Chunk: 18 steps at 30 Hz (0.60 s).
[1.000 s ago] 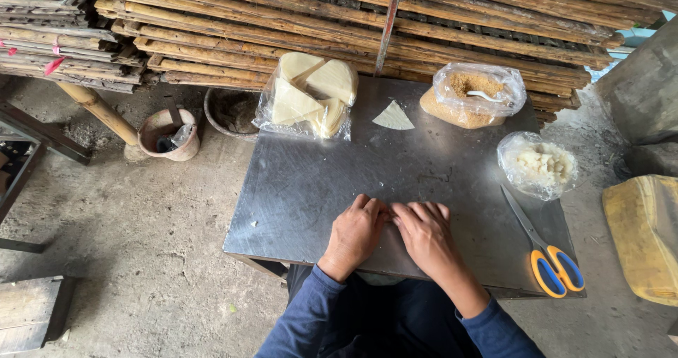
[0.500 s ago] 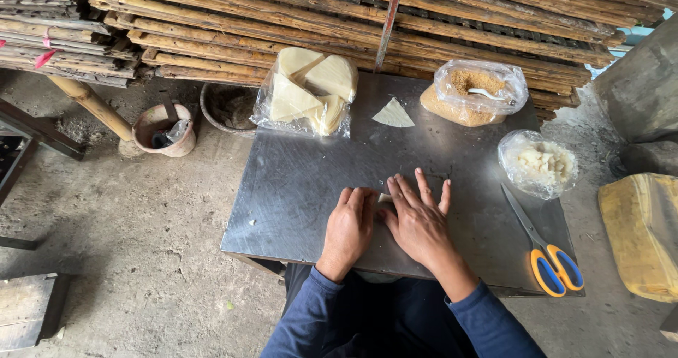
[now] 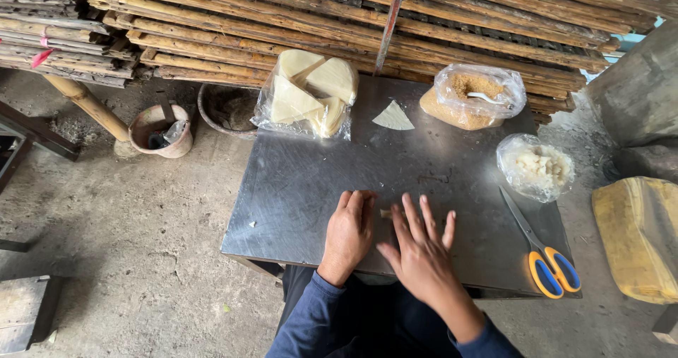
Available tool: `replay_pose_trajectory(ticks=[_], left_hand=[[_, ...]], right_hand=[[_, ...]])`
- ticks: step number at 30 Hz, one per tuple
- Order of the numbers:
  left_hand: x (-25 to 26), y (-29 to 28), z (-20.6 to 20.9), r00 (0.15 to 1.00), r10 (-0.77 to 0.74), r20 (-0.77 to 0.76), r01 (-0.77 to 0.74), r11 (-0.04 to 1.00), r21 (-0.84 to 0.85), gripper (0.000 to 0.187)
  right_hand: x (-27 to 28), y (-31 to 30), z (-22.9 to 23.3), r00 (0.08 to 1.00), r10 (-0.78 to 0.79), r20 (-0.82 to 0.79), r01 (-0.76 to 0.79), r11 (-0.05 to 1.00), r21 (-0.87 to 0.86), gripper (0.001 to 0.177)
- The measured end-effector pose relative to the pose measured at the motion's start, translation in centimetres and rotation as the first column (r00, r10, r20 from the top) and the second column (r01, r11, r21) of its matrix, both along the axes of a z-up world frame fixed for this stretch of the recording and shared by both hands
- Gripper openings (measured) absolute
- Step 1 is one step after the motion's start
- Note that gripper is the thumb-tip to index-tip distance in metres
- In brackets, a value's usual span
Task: The person folds triangular wrappers around a filling, seals them, and stacks the finished units on a metal table. The person uses a spoon to add filling and handles the wrappers by hand.
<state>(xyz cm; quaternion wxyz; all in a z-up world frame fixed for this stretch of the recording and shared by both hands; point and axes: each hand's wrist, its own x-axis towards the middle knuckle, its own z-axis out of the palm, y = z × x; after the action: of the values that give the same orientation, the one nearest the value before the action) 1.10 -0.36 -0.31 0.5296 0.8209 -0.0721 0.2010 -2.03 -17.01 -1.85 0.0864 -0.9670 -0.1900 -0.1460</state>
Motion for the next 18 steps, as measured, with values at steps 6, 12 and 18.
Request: replay_pose_trajectory(ticks=[6,12,18], left_hand=[[-0.2,0.2,0.4,1.0,0.02,-0.003,-0.02,0.999,-0.045,0.013],[-0.2,0.1,0.1,1.0,0.023,0.009,-0.023,0.998,-0.053,0.012],[-0.3,0.1,0.2,1.0,0.02,0.008,-0.02,0.999,-0.036,0.013]], right_hand=[[5.3,-0.4,0.8,0.985,-0.067,-0.159,0.072,0.997,0.026,0.08],[4.8,-2.2,-0.4,0.995,-0.027,-0.099,0.052,0.964,0.26,0.058],[5.5,-0.9,-0.7,0.999,-0.016,0.04,0.002,0.945,0.328,0.026]])
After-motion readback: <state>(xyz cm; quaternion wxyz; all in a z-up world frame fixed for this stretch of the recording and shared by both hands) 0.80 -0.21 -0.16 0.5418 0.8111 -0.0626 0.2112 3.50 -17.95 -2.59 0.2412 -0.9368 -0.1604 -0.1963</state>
